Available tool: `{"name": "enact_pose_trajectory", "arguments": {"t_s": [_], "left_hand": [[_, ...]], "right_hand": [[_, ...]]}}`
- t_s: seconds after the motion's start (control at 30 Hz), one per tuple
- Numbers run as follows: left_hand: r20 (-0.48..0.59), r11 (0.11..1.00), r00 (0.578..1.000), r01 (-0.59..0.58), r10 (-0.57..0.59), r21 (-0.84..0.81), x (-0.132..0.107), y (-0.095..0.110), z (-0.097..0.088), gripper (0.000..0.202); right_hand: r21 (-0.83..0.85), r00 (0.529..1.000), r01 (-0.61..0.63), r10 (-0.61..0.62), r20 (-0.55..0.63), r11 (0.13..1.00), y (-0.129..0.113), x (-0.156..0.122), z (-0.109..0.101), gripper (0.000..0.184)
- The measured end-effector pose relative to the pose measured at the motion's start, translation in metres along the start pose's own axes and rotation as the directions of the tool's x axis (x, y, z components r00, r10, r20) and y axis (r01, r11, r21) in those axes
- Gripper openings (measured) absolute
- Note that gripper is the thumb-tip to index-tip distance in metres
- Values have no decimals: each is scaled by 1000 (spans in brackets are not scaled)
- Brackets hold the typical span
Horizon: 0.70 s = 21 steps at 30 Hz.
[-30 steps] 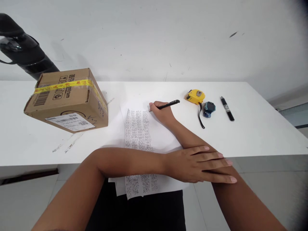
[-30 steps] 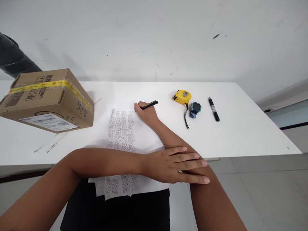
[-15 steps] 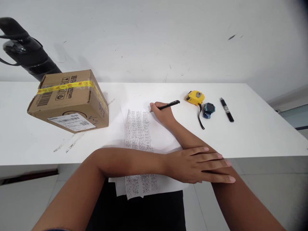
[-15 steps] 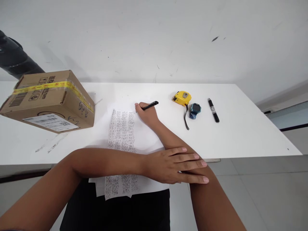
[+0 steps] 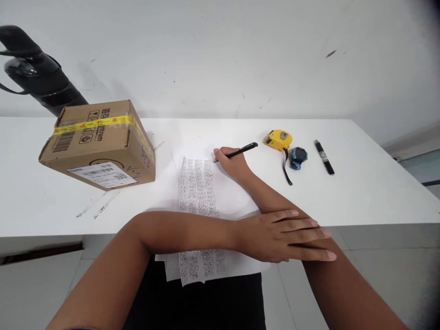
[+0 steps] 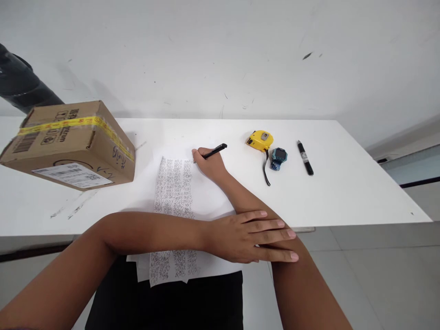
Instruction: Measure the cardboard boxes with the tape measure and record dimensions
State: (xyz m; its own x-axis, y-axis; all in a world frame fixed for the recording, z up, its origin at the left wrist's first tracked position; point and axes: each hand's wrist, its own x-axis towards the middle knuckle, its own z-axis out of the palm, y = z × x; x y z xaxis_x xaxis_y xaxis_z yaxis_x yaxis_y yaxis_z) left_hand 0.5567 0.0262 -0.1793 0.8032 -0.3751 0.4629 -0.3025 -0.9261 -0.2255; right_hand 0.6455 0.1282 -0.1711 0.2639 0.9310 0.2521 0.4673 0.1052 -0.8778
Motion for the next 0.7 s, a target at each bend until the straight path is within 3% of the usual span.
{"name": "enact_pose_trajectory", "arguments": {"t_s": [0.13,0.33,0.7], "left_hand": [[14,1000,1000,-4,4,11,0,-1,-3,59],[35,1000,999,-10,10,-3,1,-1,-5,59],[22,1000,1000,-5,6,-27,0,0,-2,58]], "right_hand": [[1,995,-45,45,-93,999,0,1,1,36],[22,999,-27,28,-38,999,4,2,1,36],[-1,992,-33,32,-124,999,1,-1,2,38]]}}
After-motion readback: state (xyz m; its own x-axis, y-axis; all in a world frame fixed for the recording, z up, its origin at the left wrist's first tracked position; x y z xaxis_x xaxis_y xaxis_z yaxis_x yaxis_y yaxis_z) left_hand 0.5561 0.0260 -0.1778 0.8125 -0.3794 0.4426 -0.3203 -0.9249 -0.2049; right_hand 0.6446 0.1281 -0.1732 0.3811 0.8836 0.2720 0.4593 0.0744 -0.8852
